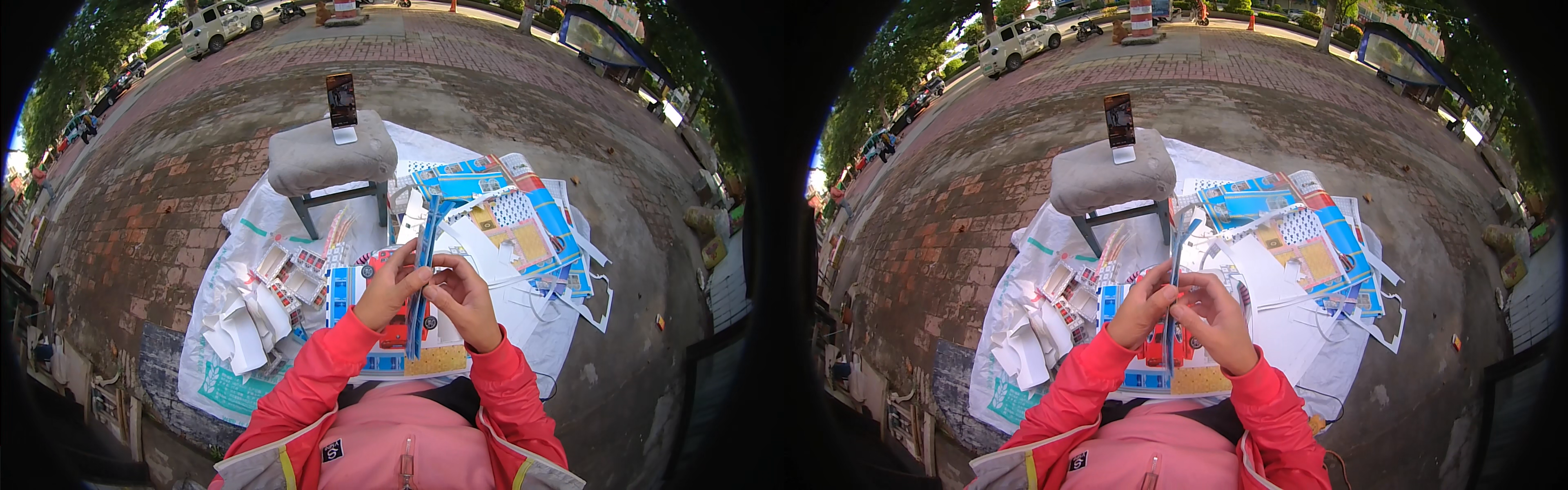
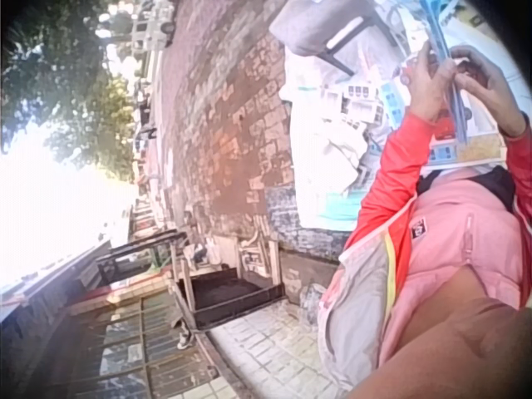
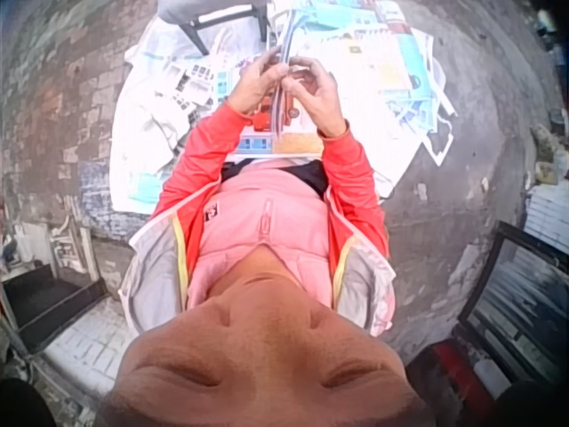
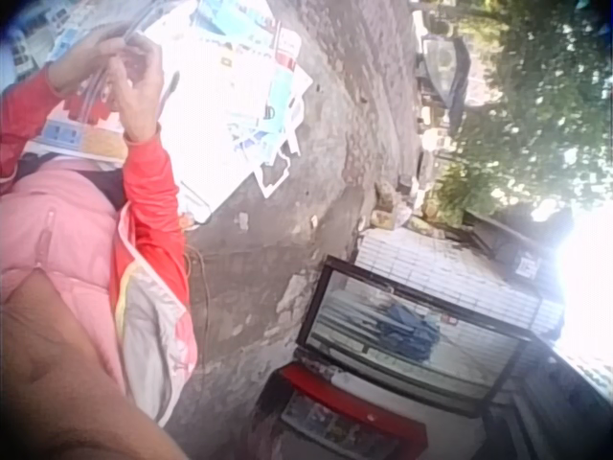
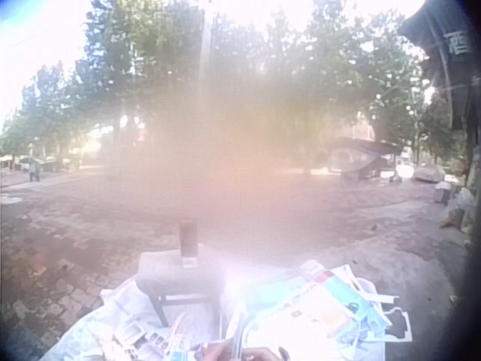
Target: The person sits on the ground and assembles a paper model by folding and interlocking pre-cut pieces. They handle multiple sheets, fold along perforated lines, and connect components to form a three-dimensional structure.
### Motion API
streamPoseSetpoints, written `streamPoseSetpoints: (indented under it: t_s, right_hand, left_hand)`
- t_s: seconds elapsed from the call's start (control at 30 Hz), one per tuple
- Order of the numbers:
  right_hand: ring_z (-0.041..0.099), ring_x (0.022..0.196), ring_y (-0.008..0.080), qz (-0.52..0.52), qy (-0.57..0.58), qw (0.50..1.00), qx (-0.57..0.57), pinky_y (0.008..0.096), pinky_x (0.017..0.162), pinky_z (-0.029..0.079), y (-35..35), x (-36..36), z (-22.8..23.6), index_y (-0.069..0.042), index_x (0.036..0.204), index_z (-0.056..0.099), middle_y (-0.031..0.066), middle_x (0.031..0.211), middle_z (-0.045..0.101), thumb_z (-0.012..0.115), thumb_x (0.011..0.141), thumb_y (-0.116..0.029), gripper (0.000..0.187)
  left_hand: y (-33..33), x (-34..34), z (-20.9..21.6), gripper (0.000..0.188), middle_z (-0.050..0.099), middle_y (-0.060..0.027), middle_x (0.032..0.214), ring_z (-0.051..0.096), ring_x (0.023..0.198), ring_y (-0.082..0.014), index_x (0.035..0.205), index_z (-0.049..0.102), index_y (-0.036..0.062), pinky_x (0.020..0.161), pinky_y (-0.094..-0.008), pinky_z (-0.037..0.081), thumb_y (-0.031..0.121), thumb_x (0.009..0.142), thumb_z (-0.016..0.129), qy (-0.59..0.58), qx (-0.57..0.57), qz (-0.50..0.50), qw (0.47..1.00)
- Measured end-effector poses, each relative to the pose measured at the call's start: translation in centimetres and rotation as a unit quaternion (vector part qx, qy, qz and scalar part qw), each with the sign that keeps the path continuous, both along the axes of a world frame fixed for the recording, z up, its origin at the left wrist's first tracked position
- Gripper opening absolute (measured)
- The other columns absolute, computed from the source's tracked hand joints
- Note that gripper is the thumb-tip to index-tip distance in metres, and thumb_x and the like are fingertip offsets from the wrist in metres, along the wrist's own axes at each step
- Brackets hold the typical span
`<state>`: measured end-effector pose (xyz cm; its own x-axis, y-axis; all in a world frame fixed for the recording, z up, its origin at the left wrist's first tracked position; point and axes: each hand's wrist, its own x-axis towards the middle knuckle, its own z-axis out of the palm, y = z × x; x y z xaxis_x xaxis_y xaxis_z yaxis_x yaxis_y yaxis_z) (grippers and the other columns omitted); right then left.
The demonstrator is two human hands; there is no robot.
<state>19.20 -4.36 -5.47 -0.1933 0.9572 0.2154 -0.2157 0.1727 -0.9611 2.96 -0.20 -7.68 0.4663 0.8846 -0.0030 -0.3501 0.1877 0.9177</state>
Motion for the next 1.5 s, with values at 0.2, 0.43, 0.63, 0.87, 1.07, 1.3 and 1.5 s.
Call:
streamPoseSetpoints:
  t_s: [0.2,0.43,0.63,0.87,1.07,1.3,1.5]
  right_hand:
    - [0.061,0.098,0.0128,0.0,0.003,1.0,-0.004,0.0264,0.085,0.051,-0.1,0.0,0.1,0.002,0.127,0.048,0.0091,0.11,0.06,0.066,0.09,-0.007,0.042]
    - [0.058,0.098,0.0111,-0.004,-0.002,1.0,-0.002,0.0258,0.086,0.049,-0.5,-0.2,0.7,0.003,0.129,0.045,0.0082,0.108,0.059,0.065,0.091,-0.004,0.043]
    - [0.058,0.098,0.0112,-0.017,-0.028,0.999,0.001,0.0258,0.086,0.049,-0.7,-0.3,1.1,0.003,0.13,0.044,0.0078,0.108,0.058,0.063,0.091,-0.002,0.044]
    - [0.064,0.09,0.0118,-0.054,-0.043,0.997,0.019,0.0251,0.081,0.051,-0.8,-0.3,1.0,0.003,0.115,0.056,0.006,0.102,0.062,0.063,0.09,-0.003,0.027]
    - [0.061,0.09,0.0097,-0.028,-0.041,0.999,0.009,0.0237,0.08,0.05,-0.9,-0.2,1.1,0.003,0.117,0.055,0.0064,0.103,0.063,0.065,0.091,-0.005,0.029]
    - [0.062,0.089,0.0116,-0.052,-0.068,0.996,0.031,0.0258,0.081,0.051,-0.9,-0.8,1.5,0.004,0.12,0.052,0.008,0.108,0.061,0.07,0.088,-0.007,0.038]
    - [0.062,0.089,0.0121,-0.053,-0.084,0.995,0.021,0.0259,0.082,0.051,-0.9,-0.7,1.7,0.004,0.12,0.052,0.0079,0.107,0.061,0.071,0.087,-0.008,0.039]
  left_hand:
    - [-0.1,0.0,0.3,0.08,0.049,-0.0146,0.131,0.054,0.116,-0.0196,0.149,0.025,-0.0015,0.095,-0.0311,0.046,0.03,0.091,0.068,0.011,0.003,0.002,1.0]
    - [-0.4,0.0,0.3,0.085,0.048,-0.0177,0.133,0.052,0.119,-0.0225,0.149,0.024,-0.0039,0.097,-0.0333,0.045,0.035,0.089,0.07,0.016,0.018,0.021,0.999]
    - [-0.3,-0.1,0.2,0.087,0.048,-0.0185,0.134,0.052,0.119,-0.0231,0.148,0.024,-0.0048,0.097,-0.0338,0.045,0.037,0.087,0.071,0.019,0.047,0.025,0.998]
    - [-0.5,-0.2,0.3,0.076,0.053,-0.0125,0.126,0.053,0.116,-0.0202,0.143,0.035,-0.0026,0.1,-0.0328,0.042,0.041,0.089,0.067,-0.023,0.011,0.03,0.999]
    - [-0.3,-0.5,0.2,0.071,0.054,-0.0122,0.122,0.056,0.112,-0.0207,0.137,0.039,-0.0022,0.095,-0.0335,0.046,0.043,0.089,0.067,-0.045,-0.014,-0.005,0.999]
    - [-0.7,-0.2,0.5,0.079,0.051,-0.0136,0.127,0.054,0.116,-0.02,0.147,0.028,-0.0026,0.097,-0.0319,0.045,0.034,0.09,0.069,-0.02,-0.006,0.028,0.999]
    - [-0.7,-0.1,0.9,0.081,0.049,-0.0158,0.133,0.052,0.12,-0.0209,0.148,0.026,-0.0029,0.1,-0.0328,0.043,0.032,0.089,0.07,-0.018,-0.006,0.025,1.0]
